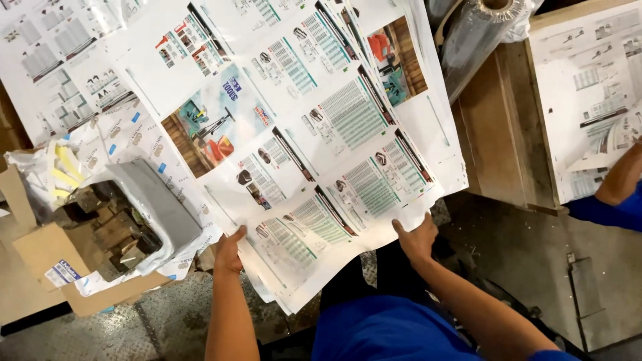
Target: Operating a printing machine and sorting through stacks of printed paper sheets to align them for the next stage.
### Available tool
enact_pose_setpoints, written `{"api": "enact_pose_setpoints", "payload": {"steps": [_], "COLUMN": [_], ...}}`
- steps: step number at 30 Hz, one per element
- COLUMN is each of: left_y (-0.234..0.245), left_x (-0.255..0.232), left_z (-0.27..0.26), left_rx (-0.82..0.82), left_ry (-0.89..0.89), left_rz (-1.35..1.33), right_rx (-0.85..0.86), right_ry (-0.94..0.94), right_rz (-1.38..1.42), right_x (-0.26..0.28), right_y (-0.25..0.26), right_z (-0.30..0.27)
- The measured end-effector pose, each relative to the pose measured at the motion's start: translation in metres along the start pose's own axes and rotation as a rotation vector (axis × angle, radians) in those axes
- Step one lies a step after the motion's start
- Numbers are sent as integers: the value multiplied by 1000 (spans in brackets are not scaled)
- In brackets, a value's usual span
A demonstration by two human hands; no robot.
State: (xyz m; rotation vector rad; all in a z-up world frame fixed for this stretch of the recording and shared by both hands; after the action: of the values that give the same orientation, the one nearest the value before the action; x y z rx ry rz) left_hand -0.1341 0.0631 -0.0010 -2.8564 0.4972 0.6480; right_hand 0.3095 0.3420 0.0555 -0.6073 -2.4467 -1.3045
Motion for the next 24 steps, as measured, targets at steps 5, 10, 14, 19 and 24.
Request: {"api": "enact_pose_setpoints", "payload": {"steps": [5, 10, 14, 19, 24], "left_y": [5, 37, 31, 23, -21], "left_x": [14, 38, 45, 71, 93], "left_z": [-11, -42, -83, -67, -69], "left_rx": [153, 121, 78, 99, 78], "left_ry": [-29, -6, -12, -86, -112], "left_rz": [-184, -276, -292, -375, -467], "right_rx": [339, 418, 293, 140, -52], "right_ry": [-757, -609, -383, -165, 211], "right_rz": [760, 1138, 1015, 526, 261], "right_x": [-1, -11, 21, 66, 131], "right_y": [-46, -105, -80, -43, 28], "right_z": [-61, -47, -21, 28, 110]}}
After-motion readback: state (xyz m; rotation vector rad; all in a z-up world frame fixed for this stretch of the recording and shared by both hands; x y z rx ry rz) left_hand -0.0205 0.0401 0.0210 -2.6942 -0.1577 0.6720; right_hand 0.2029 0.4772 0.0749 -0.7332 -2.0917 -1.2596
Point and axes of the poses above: each hand's wrist, its own z-axis towards the middle knuckle, its own y-axis out of the back of the hand, x = y × z, the point moved 9 cm from there along z, towards the middle knuckle, and after that the axes turned 4 degrees about -z, right-handed, at the moved point
